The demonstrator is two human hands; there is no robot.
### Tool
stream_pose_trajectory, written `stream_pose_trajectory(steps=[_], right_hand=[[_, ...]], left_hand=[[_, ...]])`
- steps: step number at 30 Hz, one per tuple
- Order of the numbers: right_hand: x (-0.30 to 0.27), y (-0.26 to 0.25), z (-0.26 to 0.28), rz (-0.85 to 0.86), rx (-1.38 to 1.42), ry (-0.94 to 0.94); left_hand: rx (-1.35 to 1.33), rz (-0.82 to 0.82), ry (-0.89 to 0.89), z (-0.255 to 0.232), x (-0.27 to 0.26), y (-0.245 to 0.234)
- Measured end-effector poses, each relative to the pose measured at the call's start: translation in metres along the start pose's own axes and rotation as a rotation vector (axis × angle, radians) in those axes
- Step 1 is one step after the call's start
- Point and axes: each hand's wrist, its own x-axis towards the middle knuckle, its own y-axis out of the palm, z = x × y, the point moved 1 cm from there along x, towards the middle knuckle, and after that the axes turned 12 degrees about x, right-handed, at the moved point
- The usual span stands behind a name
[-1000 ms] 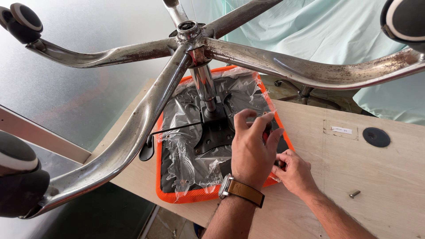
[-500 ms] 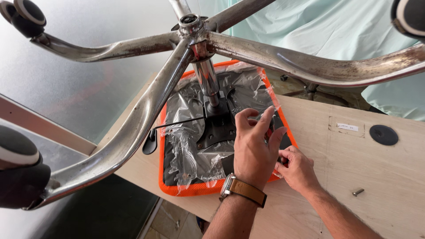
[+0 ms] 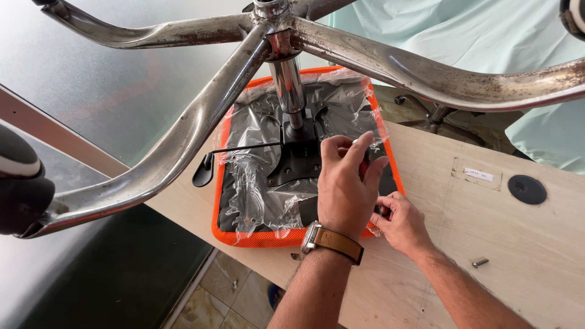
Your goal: The person attaches a metal chair base to a black plastic seat using a screwdriver and screws. The person repeatedly inserts and tightens screws into the seat base while the chair remains upside down on a workbench.
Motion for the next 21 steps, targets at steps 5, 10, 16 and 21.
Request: stream_pose_trajectory(steps=[5,10,16,21], right_hand=[[0.0,-0.001,0.01,0.031,-0.034,0.056],[0.0,0.0,0.016,-0.002,0.021,0.111],[0.001,0.001,0.011,0.007,-0.083,0.133],[0.001,0.0,0.013,-0.034,0.037,0.221]], left_hand=[[-0.041,0.027,0.083,0.003,0.008,0.003],[-0.061,0.05,0.178,0.004,0.009,0.003],[-0.081,0.079,0.093,0.011,0.009,0.01],[-0.119,0.135,0.246,0.015,0.008,0.011]])
